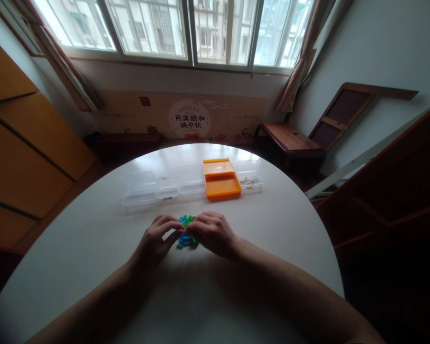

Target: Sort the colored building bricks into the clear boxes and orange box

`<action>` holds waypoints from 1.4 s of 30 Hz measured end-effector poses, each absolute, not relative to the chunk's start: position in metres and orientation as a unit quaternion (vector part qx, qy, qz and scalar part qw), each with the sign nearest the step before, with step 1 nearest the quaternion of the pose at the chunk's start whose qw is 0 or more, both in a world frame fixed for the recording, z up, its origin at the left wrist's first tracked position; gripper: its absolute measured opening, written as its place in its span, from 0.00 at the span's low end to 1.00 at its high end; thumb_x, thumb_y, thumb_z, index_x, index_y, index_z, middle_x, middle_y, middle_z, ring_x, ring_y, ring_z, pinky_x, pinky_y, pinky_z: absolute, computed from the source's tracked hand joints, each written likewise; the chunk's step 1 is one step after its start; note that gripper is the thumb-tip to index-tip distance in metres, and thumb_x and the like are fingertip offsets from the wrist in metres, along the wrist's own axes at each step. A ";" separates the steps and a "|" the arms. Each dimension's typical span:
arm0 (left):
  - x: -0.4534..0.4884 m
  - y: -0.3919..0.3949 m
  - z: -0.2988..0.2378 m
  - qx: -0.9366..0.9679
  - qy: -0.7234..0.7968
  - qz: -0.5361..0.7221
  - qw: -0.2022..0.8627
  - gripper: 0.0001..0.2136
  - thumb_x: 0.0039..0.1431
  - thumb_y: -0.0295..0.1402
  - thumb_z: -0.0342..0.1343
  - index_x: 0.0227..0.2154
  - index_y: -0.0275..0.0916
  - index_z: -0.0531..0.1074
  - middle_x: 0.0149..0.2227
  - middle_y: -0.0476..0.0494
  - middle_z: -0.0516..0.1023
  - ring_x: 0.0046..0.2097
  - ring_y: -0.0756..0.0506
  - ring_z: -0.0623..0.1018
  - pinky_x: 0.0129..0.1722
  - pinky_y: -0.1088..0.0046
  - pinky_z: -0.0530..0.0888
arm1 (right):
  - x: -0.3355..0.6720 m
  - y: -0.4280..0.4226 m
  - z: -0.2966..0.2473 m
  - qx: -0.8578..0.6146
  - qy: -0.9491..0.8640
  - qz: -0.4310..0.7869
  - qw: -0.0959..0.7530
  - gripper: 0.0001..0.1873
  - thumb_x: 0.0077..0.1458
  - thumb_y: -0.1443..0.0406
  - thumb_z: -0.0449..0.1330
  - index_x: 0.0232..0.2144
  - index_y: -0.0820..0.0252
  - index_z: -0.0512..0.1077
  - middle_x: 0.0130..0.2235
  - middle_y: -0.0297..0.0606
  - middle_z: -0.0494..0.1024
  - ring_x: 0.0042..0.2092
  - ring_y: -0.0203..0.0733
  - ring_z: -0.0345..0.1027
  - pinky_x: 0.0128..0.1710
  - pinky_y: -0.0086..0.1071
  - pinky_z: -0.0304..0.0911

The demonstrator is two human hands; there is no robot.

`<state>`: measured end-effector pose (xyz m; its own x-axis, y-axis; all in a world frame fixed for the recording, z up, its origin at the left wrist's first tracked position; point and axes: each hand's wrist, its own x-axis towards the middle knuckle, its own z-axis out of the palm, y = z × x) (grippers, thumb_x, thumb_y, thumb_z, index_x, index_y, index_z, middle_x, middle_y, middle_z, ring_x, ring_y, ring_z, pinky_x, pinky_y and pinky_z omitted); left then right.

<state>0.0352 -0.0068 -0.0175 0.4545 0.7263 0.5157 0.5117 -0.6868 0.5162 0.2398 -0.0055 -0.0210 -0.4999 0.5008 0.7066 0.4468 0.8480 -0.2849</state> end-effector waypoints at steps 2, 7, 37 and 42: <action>0.035 -0.007 -0.017 0.842 0.365 0.370 0.145 0.09 0.63 0.34 0.52 0.31 0.39 0.74 0.32 0.45 0.74 0.37 0.47 0.70 0.41 0.69 0.69 | 0.240 -0.005 -0.021 -0.280 -0.864 0.032 0.417 0.10 0.63 0.64 0.55 0.30 0.59 0.73 0.29 0.37 0.78 0.31 0.36 0.69 0.35 0.29 0.63; 0.033 -0.008 -0.017 0.837 0.376 0.374 0.137 0.09 0.63 0.34 0.52 0.32 0.39 0.75 0.32 0.45 0.75 0.37 0.46 0.70 0.41 0.69 0.69 | 0.245 -0.003 -0.023 -0.298 -0.852 0.033 0.429 0.10 0.62 0.65 0.55 0.30 0.59 0.73 0.29 0.37 0.77 0.31 0.36 0.69 0.34 0.29 0.62; 0.027 -0.004 -0.014 0.835 0.402 0.371 0.069 0.07 0.60 0.32 0.53 0.32 0.39 0.76 0.32 0.45 0.76 0.38 0.45 0.71 0.41 0.66 0.69 | 0.365 0.079 -0.050 -0.704 -0.431 0.110 0.554 0.22 0.49 0.51 0.59 0.31 0.66 0.78 0.30 0.45 0.81 0.30 0.44 0.72 0.35 0.34 0.65; 0.019 -0.003 -0.013 0.855 0.397 0.324 0.083 0.08 0.54 0.24 0.51 0.31 0.39 0.73 0.33 0.46 0.75 0.40 0.44 0.71 0.43 0.64 0.68 | 0.356 0.071 -0.046 -0.694 -0.449 0.110 0.552 0.21 0.50 0.52 0.58 0.32 0.65 0.78 0.29 0.43 0.80 0.28 0.42 0.70 0.34 0.34 0.64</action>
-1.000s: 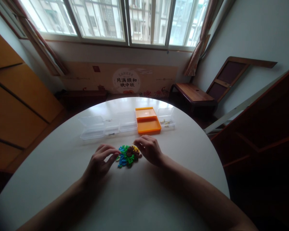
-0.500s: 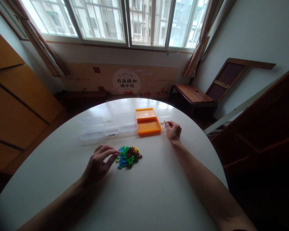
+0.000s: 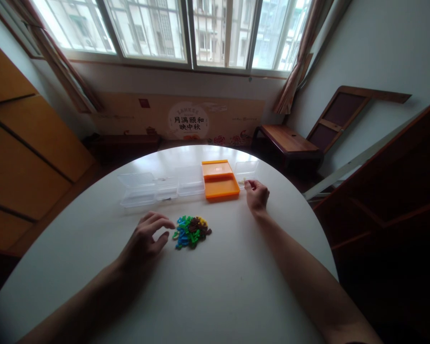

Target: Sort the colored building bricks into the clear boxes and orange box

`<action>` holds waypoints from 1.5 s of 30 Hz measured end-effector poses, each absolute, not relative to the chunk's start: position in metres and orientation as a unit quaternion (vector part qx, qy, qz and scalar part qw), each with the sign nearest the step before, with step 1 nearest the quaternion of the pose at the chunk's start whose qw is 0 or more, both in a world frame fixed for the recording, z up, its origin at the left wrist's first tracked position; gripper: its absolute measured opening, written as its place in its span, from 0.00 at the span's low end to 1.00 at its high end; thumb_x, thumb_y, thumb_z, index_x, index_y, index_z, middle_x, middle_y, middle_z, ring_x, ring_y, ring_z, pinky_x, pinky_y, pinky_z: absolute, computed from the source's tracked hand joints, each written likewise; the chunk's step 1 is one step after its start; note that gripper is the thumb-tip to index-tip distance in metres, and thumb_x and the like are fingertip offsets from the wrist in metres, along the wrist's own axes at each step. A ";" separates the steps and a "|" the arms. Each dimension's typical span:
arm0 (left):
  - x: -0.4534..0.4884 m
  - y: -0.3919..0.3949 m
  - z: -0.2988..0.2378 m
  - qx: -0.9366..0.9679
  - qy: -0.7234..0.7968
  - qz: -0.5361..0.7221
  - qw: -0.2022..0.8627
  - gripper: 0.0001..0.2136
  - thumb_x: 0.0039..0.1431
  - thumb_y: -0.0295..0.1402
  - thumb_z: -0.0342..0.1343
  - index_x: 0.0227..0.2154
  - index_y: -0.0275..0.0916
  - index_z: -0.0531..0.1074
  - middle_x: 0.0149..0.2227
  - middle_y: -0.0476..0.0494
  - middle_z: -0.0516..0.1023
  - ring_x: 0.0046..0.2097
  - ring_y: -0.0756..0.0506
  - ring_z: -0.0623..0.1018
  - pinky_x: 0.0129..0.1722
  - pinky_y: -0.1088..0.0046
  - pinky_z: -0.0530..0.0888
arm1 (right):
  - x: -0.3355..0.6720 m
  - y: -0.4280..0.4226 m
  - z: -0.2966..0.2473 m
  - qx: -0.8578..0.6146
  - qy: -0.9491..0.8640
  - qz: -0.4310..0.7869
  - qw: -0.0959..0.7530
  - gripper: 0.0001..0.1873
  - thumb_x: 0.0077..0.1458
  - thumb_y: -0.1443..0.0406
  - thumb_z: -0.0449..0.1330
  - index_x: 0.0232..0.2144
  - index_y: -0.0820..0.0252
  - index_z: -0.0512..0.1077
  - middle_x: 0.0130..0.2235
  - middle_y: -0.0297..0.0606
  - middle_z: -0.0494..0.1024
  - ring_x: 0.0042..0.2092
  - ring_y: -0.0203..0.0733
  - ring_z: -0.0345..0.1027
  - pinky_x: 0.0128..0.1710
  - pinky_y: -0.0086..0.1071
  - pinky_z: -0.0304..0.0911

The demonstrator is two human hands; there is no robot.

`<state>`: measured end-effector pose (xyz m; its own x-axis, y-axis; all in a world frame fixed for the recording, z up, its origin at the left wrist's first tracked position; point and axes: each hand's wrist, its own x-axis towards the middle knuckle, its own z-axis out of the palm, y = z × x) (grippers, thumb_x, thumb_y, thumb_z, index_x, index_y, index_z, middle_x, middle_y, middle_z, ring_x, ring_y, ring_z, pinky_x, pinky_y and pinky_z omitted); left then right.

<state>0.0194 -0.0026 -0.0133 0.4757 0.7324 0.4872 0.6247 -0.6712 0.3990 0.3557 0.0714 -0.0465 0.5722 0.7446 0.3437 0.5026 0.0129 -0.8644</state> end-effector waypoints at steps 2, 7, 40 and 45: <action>0.016 -0.002 -0.013 0.873 0.378 0.294 0.089 0.09 0.50 0.22 0.51 0.30 0.40 0.73 0.33 0.47 0.75 0.40 0.44 0.71 0.43 0.64 0.67 | 0.351 0.068 -0.045 -0.687 -0.462 0.102 0.552 0.21 0.50 0.52 0.58 0.32 0.65 0.78 0.28 0.43 0.80 0.27 0.42 0.69 0.33 0.33 0.64; 0.012 -0.004 -0.013 0.902 0.352 0.237 0.086 0.05 0.53 0.26 0.55 0.31 0.42 0.73 0.36 0.47 0.75 0.42 0.44 0.70 0.44 0.65 0.65 | 0.338 0.061 -0.043 -0.669 -0.499 0.084 0.544 0.21 0.52 0.52 0.57 0.32 0.64 0.78 0.28 0.42 0.80 0.27 0.41 0.68 0.32 0.32 0.63; 0.040 -0.010 -0.010 0.834 0.356 0.382 0.180 0.11 0.64 0.37 0.50 0.29 0.39 0.71 0.31 0.45 0.72 0.37 0.46 0.70 0.39 0.70 0.69 | 0.241 -0.013 -0.016 -0.265 -0.850 0.067 0.450 0.09 0.61 0.62 0.56 0.32 0.59 0.73 0.29 0.38 0.77 0.30 0.36 0.69 0.33 0.29 0.63; 0.040 -0.011 -0.011 0.836 0.351 0.375 0.193 0.12 0.65 0.38 0.49 0.29 0.38 0.71 0.31 0.46 0.72 0.37 0.47 0.70 0.39 0.70 0.69 | 0.239 -0.013 -0.015 -0.266 -0.857 0.051 0.438 0.12 0.63 0.62 0.53 0.30 0.59 0.71 0.28 0.37 0.77 0.29 0.35 0.68 0.34 0.29 0.62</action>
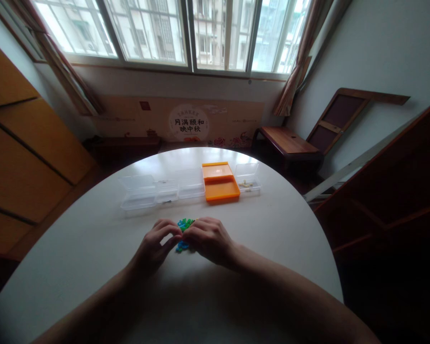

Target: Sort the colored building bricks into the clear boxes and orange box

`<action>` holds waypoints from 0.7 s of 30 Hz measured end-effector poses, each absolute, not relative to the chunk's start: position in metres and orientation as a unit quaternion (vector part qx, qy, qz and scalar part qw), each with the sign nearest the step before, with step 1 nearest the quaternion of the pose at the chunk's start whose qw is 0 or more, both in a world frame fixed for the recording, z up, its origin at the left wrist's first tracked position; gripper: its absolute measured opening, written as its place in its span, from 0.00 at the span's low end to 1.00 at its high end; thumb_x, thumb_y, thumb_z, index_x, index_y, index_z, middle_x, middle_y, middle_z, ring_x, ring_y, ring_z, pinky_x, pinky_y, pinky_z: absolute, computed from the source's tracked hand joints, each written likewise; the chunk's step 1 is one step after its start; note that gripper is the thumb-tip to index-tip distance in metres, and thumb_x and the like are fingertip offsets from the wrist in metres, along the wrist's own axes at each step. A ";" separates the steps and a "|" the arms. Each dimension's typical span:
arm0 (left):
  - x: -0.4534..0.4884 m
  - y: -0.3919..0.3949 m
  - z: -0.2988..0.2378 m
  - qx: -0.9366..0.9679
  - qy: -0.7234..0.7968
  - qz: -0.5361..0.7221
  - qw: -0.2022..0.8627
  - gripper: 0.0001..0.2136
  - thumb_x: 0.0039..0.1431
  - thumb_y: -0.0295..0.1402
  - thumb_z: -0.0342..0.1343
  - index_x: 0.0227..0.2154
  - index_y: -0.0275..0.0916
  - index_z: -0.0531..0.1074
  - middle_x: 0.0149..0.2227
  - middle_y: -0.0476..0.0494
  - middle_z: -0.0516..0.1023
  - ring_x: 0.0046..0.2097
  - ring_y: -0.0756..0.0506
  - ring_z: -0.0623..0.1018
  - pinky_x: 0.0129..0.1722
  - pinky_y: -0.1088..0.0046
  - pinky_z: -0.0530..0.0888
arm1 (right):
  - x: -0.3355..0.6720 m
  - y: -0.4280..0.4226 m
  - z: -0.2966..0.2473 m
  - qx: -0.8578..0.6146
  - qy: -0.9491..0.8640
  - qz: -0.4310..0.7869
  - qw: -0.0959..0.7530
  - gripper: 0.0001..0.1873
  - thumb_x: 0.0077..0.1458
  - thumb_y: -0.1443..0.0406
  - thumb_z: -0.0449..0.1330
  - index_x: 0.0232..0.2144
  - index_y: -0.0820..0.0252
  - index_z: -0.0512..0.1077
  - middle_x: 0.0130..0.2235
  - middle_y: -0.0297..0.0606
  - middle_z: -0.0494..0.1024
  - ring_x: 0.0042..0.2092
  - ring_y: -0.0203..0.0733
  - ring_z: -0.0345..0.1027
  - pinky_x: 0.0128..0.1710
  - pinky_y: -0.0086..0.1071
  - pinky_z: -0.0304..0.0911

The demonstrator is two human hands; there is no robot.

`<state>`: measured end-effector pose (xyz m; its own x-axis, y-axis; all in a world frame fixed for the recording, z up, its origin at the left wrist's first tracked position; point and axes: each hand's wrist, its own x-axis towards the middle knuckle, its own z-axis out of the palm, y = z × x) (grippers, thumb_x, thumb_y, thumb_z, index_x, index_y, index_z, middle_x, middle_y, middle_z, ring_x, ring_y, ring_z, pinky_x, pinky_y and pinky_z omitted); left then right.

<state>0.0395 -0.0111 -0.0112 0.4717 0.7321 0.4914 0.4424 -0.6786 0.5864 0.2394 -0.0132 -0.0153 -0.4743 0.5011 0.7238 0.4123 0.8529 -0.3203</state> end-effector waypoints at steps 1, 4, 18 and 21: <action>0.039 -0.011 -0.012 0.836 0.350 0.376 0.192 0.12 0.65 0.38 0.49 0.29 0.38 0.71 0.31 0.46 0.72 0.37 0.47 0.69 0.39 0.70 0.68 | 0.239 -0.013 -0.015 -0.266 -0.858 0.049 0.436 0.12 0.63 0.62 0.53 0.29 0.60 0.71 0.27 0.37 0.77 0.29 0.35 0.67 0.34 0.29 0.62; 0.039 -0.011 -0.012 0.837 0.351 0.379 0.181 0.13 0.65 0.38 0.49 0.27 0.38 0.70 0.30 0.46 0.72 0.36 0.47 0.69 0.40 0.70 0.68 | 0.240 -0.012 -0.016 -0.282 -0.853 0.050 0.435 0.12 0.63 0.62 0.54 0.28 0.59 0.71 0.27 0.37 0.76 0.29 0.35 0.67 0.34 0.29 0.62; 0.028 -0.009 -0.007 0.835 0.388 0.382 0.085 0.12 0.64 0.36 0.50 0.27 0.38 0.72 0.30 0.45 0.73 0.37 0.46 0.70 0.41 0.68 0.69 | 0.342 0.070 -0.028 -0.579 -0.406 0.229 0.669 0.18 0.45 0.55 0.64 0.29 0.66 0.76 0.25 0.38 0.77 0.26 0.36 0.66 0.26 0.29 0.61; 0.029 -0.009 -0.005 0.835 0.387 0.382 0.081 0.13 0.64 0.37 0.49 0.26 0.38 0.71 0.29 0.45 0.73 0.36 0.46 0.69 0.40 0.68 0.69 | 0.354 0.078 -0.031 -0.591 -0.343 0.235 0.691 0.19 0.40 0.55 0.67 0.28 0.66 0.75 0.24 0.37 0.76 0.24 0.34 0.64 0.24 0.28 0.59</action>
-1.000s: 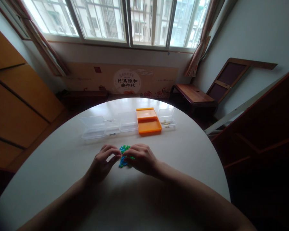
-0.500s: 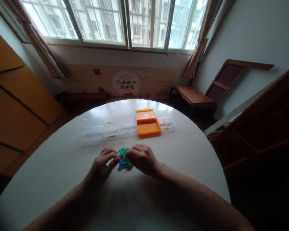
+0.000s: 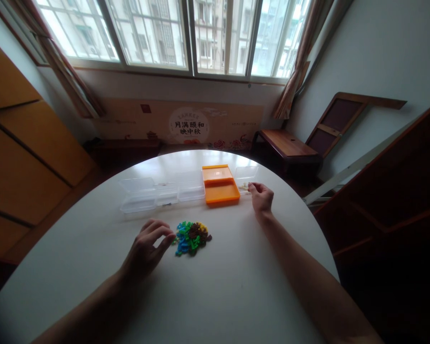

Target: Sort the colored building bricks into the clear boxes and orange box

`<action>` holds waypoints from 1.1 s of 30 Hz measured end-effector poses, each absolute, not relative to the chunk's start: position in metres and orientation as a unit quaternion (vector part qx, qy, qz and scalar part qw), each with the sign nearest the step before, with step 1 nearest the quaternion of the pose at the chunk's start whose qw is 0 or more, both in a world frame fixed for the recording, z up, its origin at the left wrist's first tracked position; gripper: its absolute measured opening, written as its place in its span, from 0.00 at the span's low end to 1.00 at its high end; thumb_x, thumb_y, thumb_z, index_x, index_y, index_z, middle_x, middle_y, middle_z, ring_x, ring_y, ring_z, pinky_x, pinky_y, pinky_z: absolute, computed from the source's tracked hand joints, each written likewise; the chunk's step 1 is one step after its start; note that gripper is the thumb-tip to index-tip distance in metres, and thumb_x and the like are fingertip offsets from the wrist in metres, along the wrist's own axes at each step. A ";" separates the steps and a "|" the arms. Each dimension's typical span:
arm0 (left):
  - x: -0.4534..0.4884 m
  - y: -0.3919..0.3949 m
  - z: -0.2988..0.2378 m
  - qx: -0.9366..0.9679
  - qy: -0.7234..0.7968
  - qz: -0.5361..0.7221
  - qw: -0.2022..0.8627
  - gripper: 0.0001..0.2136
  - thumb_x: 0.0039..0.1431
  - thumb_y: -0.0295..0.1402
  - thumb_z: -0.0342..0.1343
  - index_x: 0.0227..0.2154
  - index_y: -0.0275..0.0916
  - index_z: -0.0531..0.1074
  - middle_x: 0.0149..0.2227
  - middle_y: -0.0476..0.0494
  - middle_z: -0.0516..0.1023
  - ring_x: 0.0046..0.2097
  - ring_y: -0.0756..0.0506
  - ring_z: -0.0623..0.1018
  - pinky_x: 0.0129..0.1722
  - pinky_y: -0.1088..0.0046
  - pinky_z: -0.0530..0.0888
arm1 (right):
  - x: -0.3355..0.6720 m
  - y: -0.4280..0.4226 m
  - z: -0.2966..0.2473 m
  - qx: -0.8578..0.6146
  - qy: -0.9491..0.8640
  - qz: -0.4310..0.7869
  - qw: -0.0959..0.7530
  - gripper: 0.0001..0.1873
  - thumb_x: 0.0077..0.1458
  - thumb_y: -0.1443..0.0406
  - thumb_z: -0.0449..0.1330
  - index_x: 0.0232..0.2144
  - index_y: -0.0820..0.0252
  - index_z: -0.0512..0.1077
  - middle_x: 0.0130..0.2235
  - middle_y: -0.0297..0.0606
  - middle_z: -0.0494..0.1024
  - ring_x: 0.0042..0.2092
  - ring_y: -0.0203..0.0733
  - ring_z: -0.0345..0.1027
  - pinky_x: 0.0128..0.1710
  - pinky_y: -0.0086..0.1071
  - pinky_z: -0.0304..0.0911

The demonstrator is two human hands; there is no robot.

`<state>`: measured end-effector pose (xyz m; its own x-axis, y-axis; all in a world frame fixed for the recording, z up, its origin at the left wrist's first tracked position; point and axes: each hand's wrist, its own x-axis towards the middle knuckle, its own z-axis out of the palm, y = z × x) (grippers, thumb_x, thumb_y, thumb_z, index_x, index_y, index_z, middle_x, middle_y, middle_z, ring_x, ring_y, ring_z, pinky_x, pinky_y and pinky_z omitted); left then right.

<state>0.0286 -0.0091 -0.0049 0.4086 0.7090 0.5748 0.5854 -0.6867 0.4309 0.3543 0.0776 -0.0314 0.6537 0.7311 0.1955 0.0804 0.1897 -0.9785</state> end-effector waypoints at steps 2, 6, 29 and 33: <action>0.030 -0.009 -0.004 0.836 0.384 0.384 0.080 0.13 0.64 0.36 0.49 0.25 0.38 0.71 0.29 0.45 0.73 0.36 0.46 0.69 0.40 0.68 0.68 | 0.358 0.081 -0.034 -0.596 -0.328 0.236 0.694 0.20 0.38 0.55 0.68 0.27 0.66 0.75 0.24 0.37 0.76 0.24 0.34 0.64 0.23 0.27 0.58; 0.030 -0.009 -0.004 0.838 0.381 0.383 0.085 0.11 0.63 0.34 0.50 0.26 0.38 0.70 0.29 0.46 0.72 0.36 0.46 0.69 0.40 0.68 0.68 | 0.361 0.088 -0.037 -0.599 -0.319 0.249 0.691 0.21 0.36 0.54 0.68 0.28 0.67 0.76 0.24 0.37 0.76 0.24 0.33 0.64 0.22 0.27 0.56; 0.013 -0.002 -0.014 0.899 0.371 0.231 0.014 0.05 0.61 0.31 0.53 0.31 0.41 0.73 0.35 0.45 0.74 0.41 0.45 0.68 0.42 0.65 0.63 | 0.307 0.052 -0.031 -0.542 -0.466 0.289 0.637 0.14 0.47 0.59 0.62 0.32 0.65 0.78 0.28 0.38 0.78 0.29 0.36 0.68 0.27 0.28 0.62; 0.012 -0.001 -0.017 0.904 0.359 0.230 0.015 0.06 0.62 0.30 0.52 0.32 0.41 0.73 0.35 0.46 0.74 0.40 0.45 0.68 0.42 0.66 0.63 | 0.294 0.042 -0.027 -0.529 -0.505 0.310 0.607 0.13 0.49 0.59 0.62 0.32 0.63 0.78 0.29 0.38 0.79 0.29 0.37 0.70 0.29 0.29 0.65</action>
<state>0.0121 -0.0006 -0.0166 0.6364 0.6560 0.4058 0.6421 -0.7420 0.1926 0.2937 0.0424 -0.0272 0.2980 0.9107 0.2860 0.1584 0.2483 -0.9556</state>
